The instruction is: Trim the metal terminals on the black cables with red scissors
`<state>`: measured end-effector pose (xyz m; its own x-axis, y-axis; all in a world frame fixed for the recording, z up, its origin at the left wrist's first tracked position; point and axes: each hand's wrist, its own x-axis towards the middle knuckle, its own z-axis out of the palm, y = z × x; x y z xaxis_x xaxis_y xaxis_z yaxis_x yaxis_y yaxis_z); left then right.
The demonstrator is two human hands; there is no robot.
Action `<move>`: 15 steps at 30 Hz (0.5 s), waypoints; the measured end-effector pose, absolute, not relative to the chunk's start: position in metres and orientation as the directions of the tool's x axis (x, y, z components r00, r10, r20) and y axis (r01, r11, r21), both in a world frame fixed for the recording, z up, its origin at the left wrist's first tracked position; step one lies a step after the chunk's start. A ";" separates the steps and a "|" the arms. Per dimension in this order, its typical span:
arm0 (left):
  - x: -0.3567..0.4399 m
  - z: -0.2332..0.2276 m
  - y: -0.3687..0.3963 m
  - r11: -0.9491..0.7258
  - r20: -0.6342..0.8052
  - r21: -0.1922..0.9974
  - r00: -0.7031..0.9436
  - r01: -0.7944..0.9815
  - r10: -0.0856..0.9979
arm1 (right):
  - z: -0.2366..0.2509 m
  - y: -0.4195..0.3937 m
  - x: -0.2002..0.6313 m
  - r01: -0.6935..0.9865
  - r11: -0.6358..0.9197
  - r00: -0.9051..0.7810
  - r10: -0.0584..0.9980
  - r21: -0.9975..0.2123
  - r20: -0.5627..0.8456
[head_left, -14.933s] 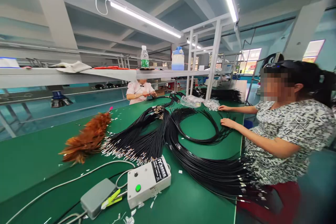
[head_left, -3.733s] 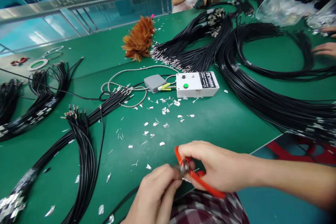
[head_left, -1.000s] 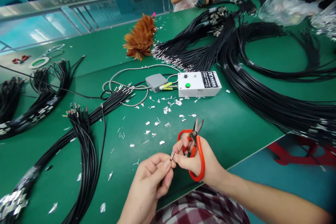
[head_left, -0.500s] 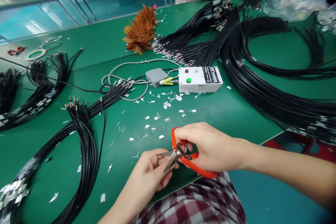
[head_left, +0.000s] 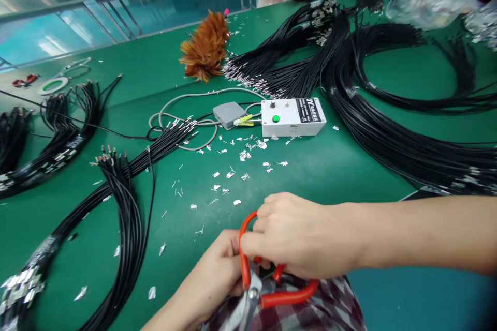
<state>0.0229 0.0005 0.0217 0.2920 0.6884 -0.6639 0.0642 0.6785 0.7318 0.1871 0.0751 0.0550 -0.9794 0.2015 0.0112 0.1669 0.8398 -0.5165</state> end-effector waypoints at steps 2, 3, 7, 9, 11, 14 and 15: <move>0.023 0.023 -0.002 0.652 -0.632 0.757 0.314 0.053 0.708 | 0.052 0.078 0.190 0.293 0.669 -0.941 0.329 -0.684 -0.081; 0.023 0.023 -0.003 0.633 -0.615 0.772 0.323 0.060 0.719 | 0.050 0.079 0.192 0.349 0.544 -0.912 0.384 -0.763 -0.144; 0.026 0.027 -0.011 0.439 -0.506 0.858 0.299 0.265 0.809 | 0.035 0.081 0.197 0.363 -0.147 -0.836 0.384 -0.920 -0.392; 0.025 0.028 -0.017 0.209 -0.349 0.887 0.301 0.412 0.887 | 0.023 0.079 0.198 0.314 -0.445 -0.813 0.330 -0.839 -0.479; 0.022 0.024 -0.022 -0.056 -0.137 0.871 0.350 0.488 0.927 | 0.011 0.075 0.198 0.262 -0.640 -0.785 0.294 -0.723 -0.545; 0.014 0.011 -0.028 -0.411 0.188 0.722 0.414 0.556 0.891 | -0.004 0.063 0.196 0.140 -0.854 -0.774 0.221 -0.501 -0.593; 0.012 0.005 -0.029 -0.511 0.289 0.617 0.433 0.598 0.854 | -0.007 0.058 0.194 0.110 -0.890 -0.776 0.201 -0.442 -0.598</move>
<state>0.0117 -0.0295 0.0051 0.4327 0.8541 0.2886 0.5985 -0.5115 0.6166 0.1942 0.0582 -0.0067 -0.7760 0.2010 -0.5978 0.1097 -0.8904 -0.4418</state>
